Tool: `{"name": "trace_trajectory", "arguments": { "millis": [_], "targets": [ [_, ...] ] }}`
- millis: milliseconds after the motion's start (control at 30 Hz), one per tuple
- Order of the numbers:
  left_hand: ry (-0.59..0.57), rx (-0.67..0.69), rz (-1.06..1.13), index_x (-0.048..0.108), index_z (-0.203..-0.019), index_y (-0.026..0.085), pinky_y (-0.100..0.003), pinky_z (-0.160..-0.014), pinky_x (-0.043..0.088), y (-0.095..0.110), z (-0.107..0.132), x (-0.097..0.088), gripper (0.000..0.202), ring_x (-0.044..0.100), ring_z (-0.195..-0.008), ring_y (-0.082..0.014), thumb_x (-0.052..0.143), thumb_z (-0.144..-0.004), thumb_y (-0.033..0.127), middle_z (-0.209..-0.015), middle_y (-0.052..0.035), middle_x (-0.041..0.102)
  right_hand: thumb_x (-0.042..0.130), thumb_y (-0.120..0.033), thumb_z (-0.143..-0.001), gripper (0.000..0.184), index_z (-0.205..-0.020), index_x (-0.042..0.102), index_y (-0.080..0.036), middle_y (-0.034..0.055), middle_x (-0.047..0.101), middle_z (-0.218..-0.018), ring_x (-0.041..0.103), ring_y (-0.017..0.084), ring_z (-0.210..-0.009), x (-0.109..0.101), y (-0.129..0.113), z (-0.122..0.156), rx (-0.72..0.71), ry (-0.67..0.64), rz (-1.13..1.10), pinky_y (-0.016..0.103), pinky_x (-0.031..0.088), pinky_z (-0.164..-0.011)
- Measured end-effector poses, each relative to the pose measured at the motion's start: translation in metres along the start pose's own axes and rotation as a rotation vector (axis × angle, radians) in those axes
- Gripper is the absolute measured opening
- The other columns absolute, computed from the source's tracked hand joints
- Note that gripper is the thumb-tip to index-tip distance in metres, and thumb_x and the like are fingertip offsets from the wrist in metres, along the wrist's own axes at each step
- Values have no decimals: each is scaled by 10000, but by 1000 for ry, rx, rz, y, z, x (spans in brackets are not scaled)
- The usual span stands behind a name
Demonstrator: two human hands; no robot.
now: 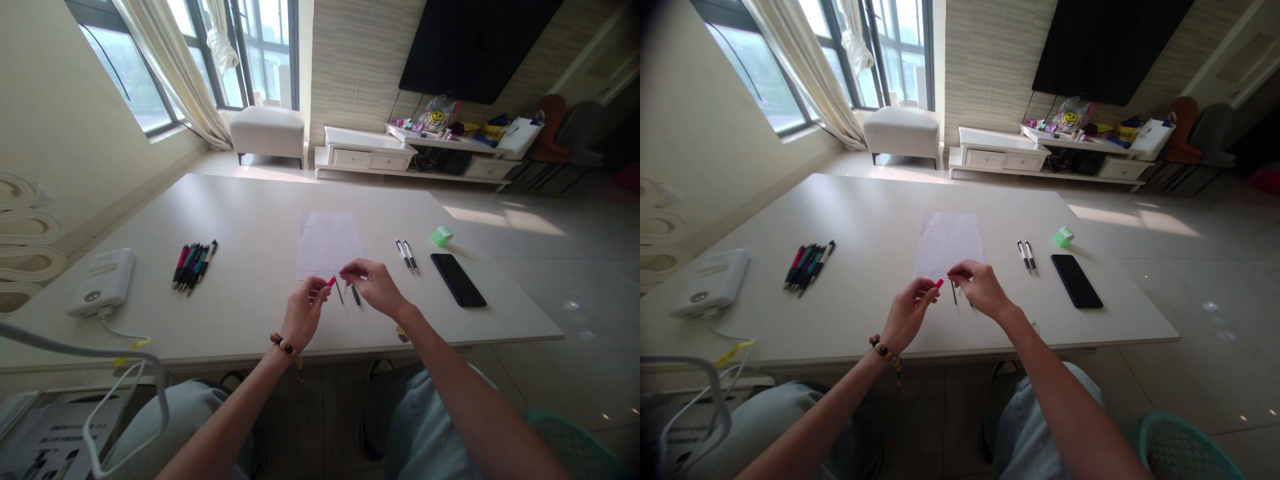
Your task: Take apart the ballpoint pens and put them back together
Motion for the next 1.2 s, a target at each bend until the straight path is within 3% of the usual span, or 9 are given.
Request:
{"name": "trace_trajectory", "arguments": {
  "millis": [167, 400, 600, 733, 967, 1067, 1133, 1200],
  "targets": [
    [-9, 19, -49, 577, -860, 196, -286, -677, 483, 0, 2, 1, 197, 615, -714, -153, 520, -823, 381, -795, -29, 652, 544, -221, -813, 139, -813, 682, -204, 34, 660, -795, 603, 153, -715, 9, -21, 5, -142, -72, 151, 298, 480, -673],
    [1, 23, -77, 584, -867, 198, -282, -689, 480, 1, 1, 0, 193, 622, -726, -151, 522, -822, 375, -809, -29, 660, 559, -202, -804, 155, -920, 662, -213, 28, 683, -848, 631, 152, -740, 5, -19, 6, -122, -21, 116, 299, 502, -720],
    [4, 21, -47, 591, -844, 194, -280, -679, 480, 2, 1, 0, 214, 616, -718, -154, 541, -801, 397, -797, -32, 660, 566, -212, -796, 130, -884, 663, -207, 28, 683, -821, 629, 153, -737, 3, -22, 6, -157, 14, 133, 296, 506, -722],
    [30, 1, -59, 590, -835, 194, -280, -664, 478, -9, -1, -3, 212, 618, -703, -157, 545, -794, 396, -779, -33, 659, 559, -189, -787, 131, -855, 671, -201, 29, 688, -809, 629, 149, -699, 4, -4, 4, -94, 7, 187, 281, 498, -672],
    [175, -147, -9, 577, -820, 165, -277, -625, 484, -50, -7, -20, 295, 632, -668, -165, 568, -764, 454, -714, -48, 655, 614, -195, -723, 79, -742, 689, -201, 40, 690, -746, 620, 168, -689, -9, 39, -1, 83, -27, 313, 301, 463, -681],
    [239, -210, 159, 548, -861, 143, -287, -617, 497, -53, 11, -28, 376, 629, -655, -161, 556, -762, 505, -745, -59, 650, 637, -280, -704, 97, -701, 657, -186, 35, 648, -659, 588, 155, -626, -32, 46, 39, 215, 239, 98, 276, 448, -594],
    [202, -268, 304, 536, -879, 132, -292, -616, 507, -52, 28, -25, 404, 627, -648, -157, 559, -760, 518, -752, -60, 644, 581, -358, -750, 185, -746, 628, -179, 19, 606, -624, 545, 130, -554, -42, 61, 104, 362, 548, -202, 237, 404, -482],
    [147, -317, 393, 538, -890, 130, -290, -637, 513, -47, 44, -21, 397, 623, -652, -148, 584, -753, 499, -754, -51, 640, 548, -421, -759, 247, -736, 589, -179, -9, 543, -554, 486, 109, -456, -13, 85, 176, 570, 661, -528, 208, 333, -386]
  ]
}}
Point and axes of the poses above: each hand's wrist, its own z-axis away from the middle knuckle, its own x-axis out of the palm, y = z × x, the point moved 10 cm from there along -z, towards the middle knuckle
